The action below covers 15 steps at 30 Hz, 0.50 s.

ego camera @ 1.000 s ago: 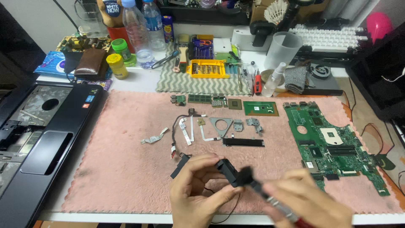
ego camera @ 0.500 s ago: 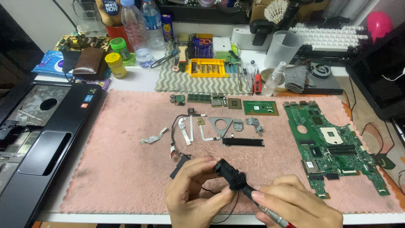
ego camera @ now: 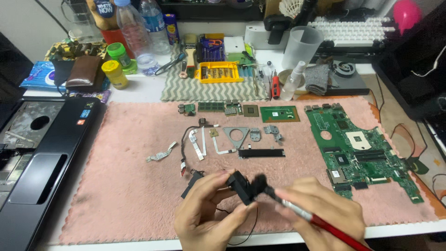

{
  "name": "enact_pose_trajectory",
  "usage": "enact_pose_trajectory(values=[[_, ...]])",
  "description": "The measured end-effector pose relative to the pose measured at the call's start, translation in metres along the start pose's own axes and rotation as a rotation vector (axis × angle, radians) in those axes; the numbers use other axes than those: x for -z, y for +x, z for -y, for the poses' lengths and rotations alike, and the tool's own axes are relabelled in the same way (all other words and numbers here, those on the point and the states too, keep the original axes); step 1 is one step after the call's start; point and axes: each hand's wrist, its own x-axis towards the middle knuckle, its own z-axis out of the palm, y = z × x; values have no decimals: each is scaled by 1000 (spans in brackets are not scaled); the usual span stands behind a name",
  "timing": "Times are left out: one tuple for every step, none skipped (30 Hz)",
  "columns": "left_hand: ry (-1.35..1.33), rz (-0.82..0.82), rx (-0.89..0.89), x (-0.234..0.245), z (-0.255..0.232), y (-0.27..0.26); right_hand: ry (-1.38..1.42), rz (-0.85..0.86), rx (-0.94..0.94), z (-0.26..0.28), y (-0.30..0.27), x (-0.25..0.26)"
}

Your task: The person uses a red-handled brush to clean dust from several small laptop components laid out on a pink cloth. They brush a white ribbon cable, a black power adapter, and other connectors, then place each item back on the cloth.

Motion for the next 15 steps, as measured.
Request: enact_pose_trajectory(values=[[4, -9, 11, 0, 0, 1, -36, -102, -57, 1, 6, -7], [1, -7, 8, -1, 1, 2, -38, -104, -55, 1, 4, -2], [-21, -4, 16, 0, 1, 1, 28, -52, -19, 2, 0, 2], [-44, -1, 23, 1, 2, 0, 95, -1, 17, 2, -4, 6], [-43, 1, 29, 2, 2, 0, 95, -2, 11, 1, -1, 4], [-61, 17, 42, 3, 1, 0, 44, -16, -26, 0, 1, 1], [-82, 34, 48, 3, 2, 1, -9, -33, -56, -2, 5, 0], [-86, 37, 46, 2, 3, 2, -13, -36, -56, -1, 5, 1], [-135, 27, 118, 2, 4, 2, -34, -58, -61, -1, 5, 2], [-184, 17, 189, 2, 5, 2, -55, -79, -67, -1, 5, 2], [-183, 15, 188, 3, -1, 5, -53, -77, -66, 0, 5, 5], [-160, 42, 272, 4, -7, 9, -63, -107, -75, 1, 5, 7], [-138, 70, 349, 5, -12, 15, -74, -139, -78, 1, 7, 10], [-138, 68, 342, 5, -9, 14, -73, -139, -71, -5, 1, 11], [-89, 123, 340, 6, -8, 13, -34, -119, -94, -10, -5, 11]])
